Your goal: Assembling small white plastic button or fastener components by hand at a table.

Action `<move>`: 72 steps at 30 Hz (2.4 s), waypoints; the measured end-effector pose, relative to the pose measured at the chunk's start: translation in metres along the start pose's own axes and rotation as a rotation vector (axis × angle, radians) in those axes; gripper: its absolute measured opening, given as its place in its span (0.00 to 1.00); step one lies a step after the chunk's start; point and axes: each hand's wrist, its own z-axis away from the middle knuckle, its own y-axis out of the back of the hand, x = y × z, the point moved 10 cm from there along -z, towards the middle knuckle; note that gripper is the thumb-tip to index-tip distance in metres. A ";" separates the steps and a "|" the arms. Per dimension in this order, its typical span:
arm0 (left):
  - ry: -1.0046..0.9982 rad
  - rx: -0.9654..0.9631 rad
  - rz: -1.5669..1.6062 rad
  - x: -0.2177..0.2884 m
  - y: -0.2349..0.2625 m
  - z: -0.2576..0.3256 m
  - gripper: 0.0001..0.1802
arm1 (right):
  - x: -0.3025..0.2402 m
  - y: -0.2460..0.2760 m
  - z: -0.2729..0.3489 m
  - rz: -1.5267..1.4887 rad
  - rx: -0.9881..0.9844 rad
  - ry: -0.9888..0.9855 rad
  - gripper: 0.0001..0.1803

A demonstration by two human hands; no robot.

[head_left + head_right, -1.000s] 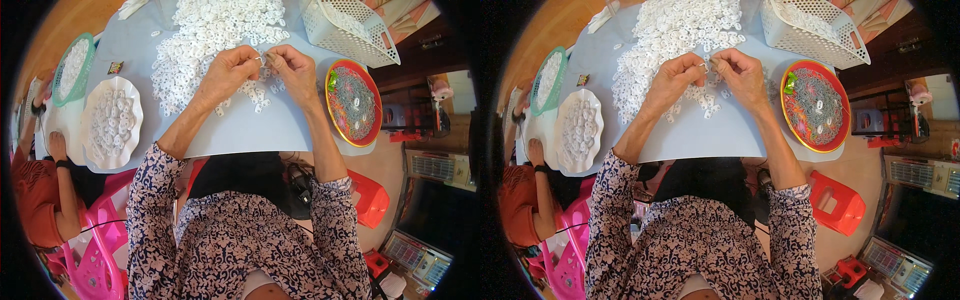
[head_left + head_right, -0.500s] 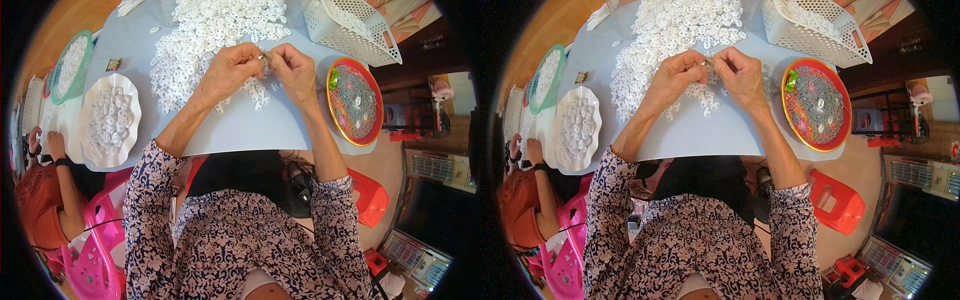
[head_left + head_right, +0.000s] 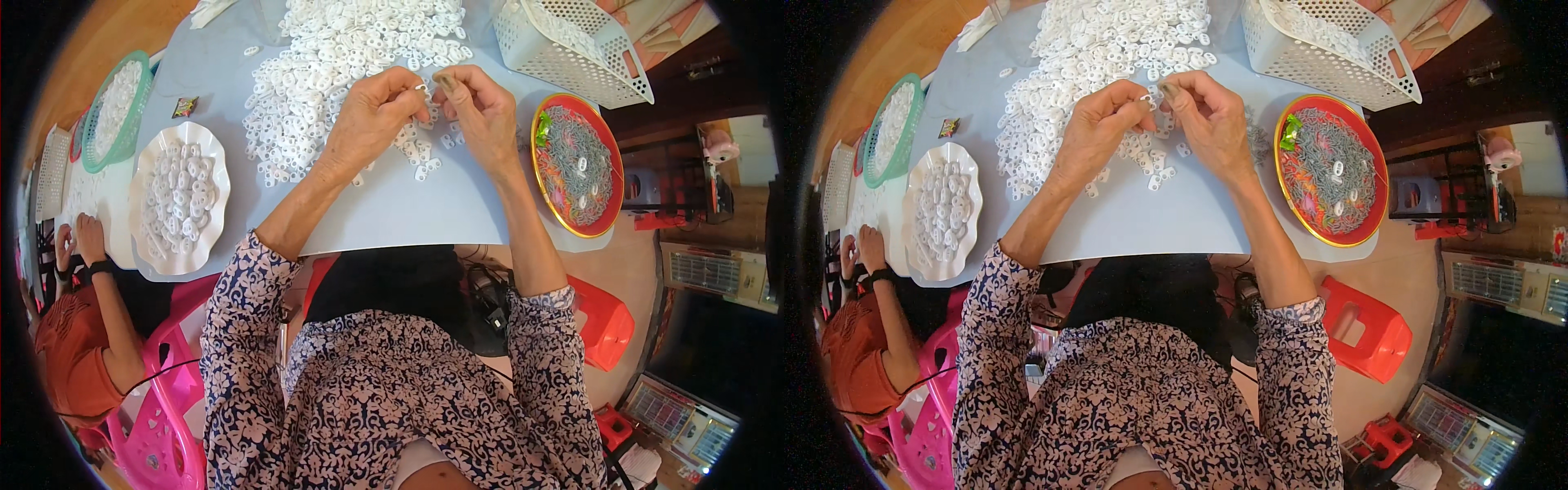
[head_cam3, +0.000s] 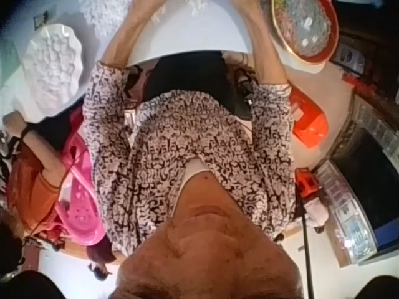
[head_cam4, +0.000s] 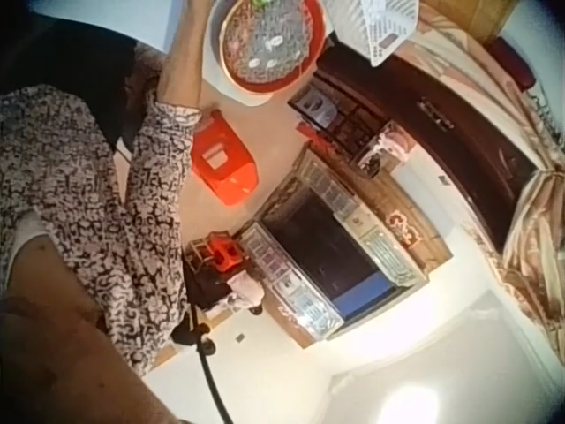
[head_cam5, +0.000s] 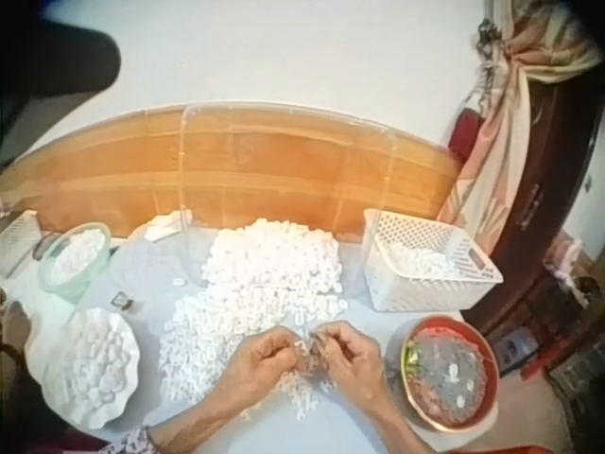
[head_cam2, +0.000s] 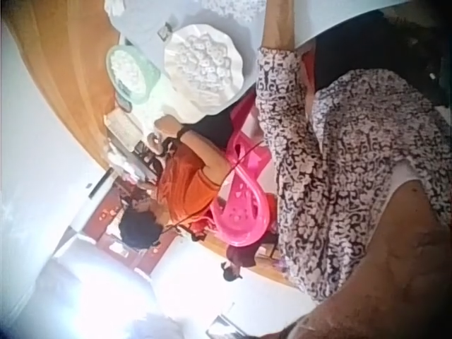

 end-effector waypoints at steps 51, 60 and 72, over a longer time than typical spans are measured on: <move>-0.243 0.213 -0.444 0.032 0.036 -0.006 0.08 | 0.019 0.038 -0.006 -0.291 0.281 -0.081 0.06; -0.391 -0.139 -0.985 0.021 -0.030 -0.019 0.06 | 0.021 0.044 -0.003 -0.243 0.333 -0.104 0.08; -0.423 -0.041 -0.905 0.028 -0.020 -0.012 0.07 | 0.024 0.028 -0.005 -0.259 0.164 -0.172 0.09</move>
